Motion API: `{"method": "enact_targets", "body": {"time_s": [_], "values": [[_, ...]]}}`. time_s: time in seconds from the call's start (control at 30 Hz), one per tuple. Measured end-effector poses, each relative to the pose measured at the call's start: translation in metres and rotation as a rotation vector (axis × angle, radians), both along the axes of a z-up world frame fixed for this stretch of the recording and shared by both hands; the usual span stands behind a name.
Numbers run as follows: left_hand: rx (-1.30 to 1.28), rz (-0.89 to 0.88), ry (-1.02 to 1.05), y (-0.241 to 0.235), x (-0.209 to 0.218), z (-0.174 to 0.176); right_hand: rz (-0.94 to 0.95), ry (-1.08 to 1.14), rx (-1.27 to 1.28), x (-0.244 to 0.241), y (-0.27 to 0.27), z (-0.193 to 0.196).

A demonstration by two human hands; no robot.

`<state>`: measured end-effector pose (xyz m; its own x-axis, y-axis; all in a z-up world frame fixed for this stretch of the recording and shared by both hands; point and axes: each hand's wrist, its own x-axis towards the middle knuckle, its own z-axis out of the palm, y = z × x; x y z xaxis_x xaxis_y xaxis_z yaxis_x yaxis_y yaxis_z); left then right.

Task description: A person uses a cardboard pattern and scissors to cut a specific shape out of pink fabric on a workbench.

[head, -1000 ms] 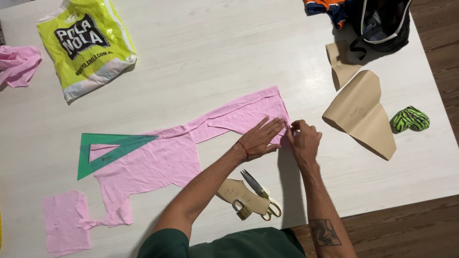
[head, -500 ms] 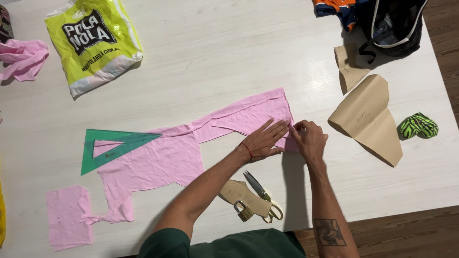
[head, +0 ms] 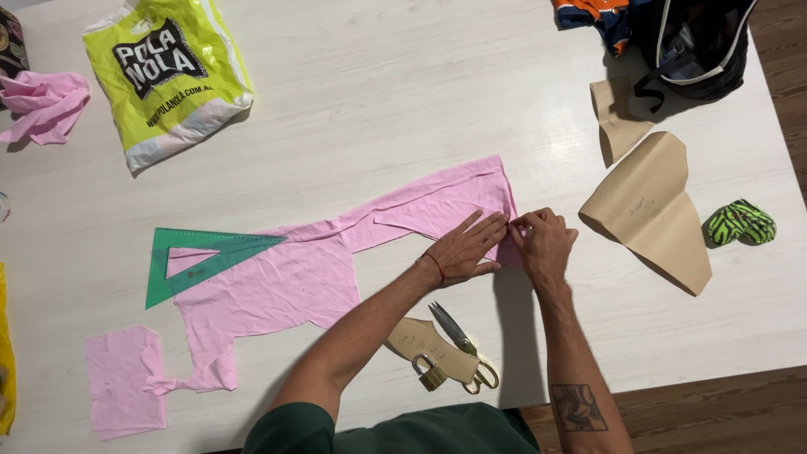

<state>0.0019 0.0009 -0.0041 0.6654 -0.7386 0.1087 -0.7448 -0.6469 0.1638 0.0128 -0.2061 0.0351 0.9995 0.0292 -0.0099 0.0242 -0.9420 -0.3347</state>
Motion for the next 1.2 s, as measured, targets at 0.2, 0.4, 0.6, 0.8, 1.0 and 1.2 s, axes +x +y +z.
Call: {"method": "enact_targets", "body": {"time_s": [0.2,0.4,0.6,0.8,1.0,1.2], "values": [[-0.02,-0.017,-0.017,0.001,0.003,-0.013,0.077,-0.153,0.002,-0.002,0.0,-0.02],[-0.236,-0.027,-0.029,0.002,0.004,-0.027,0.159,-0.139,0.021,-0.001,0.002,-0.023],[-0.259,-0.009,-0.013,0.001,0.003,-0.026,0.198,-0.132,-0.074,-0.005,0.007,-0.001],[-0.38,0.06,-0.033,-0.003,0.001,-0.035,0.1,-0.073,-0.054,-0.002,-0.003,-0.021],[-0.394,0.129,-0.127,-0.006,0.045,-0.025,0.036,-0.027,-0.101,-0.01,0.001,-0.006],[-0.418,-0.094,-0.266,-0.011,0.087,-0.014,0.045,-0.099,-0.05,-0.025,0.0,-0.012]]}}
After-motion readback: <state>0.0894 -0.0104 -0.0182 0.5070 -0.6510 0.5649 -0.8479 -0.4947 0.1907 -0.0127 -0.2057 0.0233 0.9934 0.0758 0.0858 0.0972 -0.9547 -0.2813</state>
